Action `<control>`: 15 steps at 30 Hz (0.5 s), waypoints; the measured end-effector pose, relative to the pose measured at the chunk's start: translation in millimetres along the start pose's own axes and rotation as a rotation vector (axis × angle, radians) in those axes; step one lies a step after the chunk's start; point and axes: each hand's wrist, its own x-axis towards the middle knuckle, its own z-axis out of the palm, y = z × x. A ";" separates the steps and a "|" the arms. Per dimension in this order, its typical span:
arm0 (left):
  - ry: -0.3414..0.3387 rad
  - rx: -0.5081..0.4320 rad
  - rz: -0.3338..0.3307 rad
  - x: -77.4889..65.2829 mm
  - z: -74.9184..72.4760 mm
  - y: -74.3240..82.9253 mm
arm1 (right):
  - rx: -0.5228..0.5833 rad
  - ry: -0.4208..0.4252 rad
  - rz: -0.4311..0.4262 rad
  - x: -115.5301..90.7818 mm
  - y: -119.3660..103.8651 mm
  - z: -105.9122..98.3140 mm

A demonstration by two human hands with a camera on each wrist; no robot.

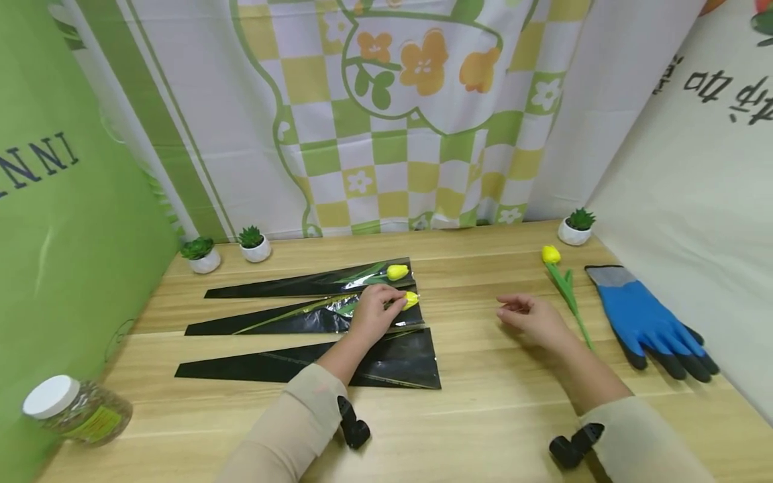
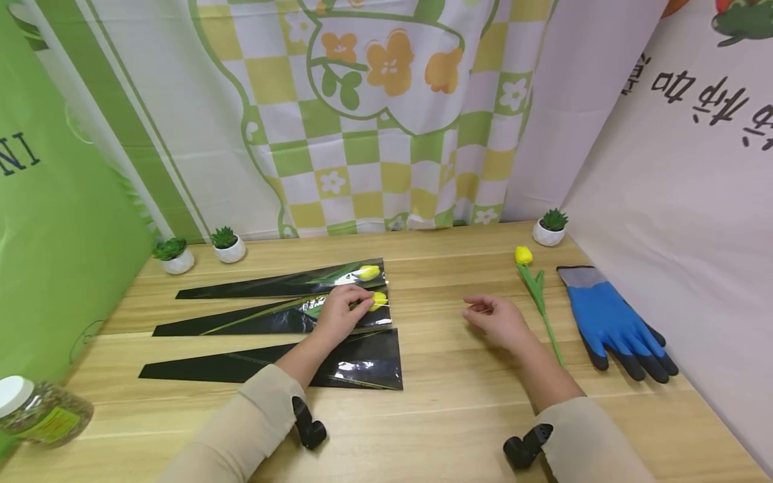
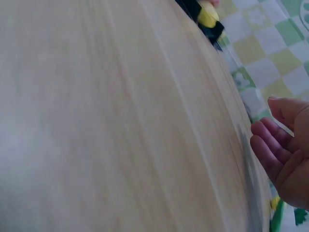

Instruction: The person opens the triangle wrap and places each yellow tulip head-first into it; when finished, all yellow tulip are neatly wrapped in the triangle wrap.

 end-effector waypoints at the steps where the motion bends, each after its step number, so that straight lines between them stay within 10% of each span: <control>1: 0.000 0.001 0.002 1.1 -0.4 -0.4 | -0.046 0.010 -0.006 -2.6 3.6 -6.0; 15: -0.008 0.004 -0.035 11.8 -0.7 -4.1 | -0.279 0.102 0.077 -40.6 48.4 -73.7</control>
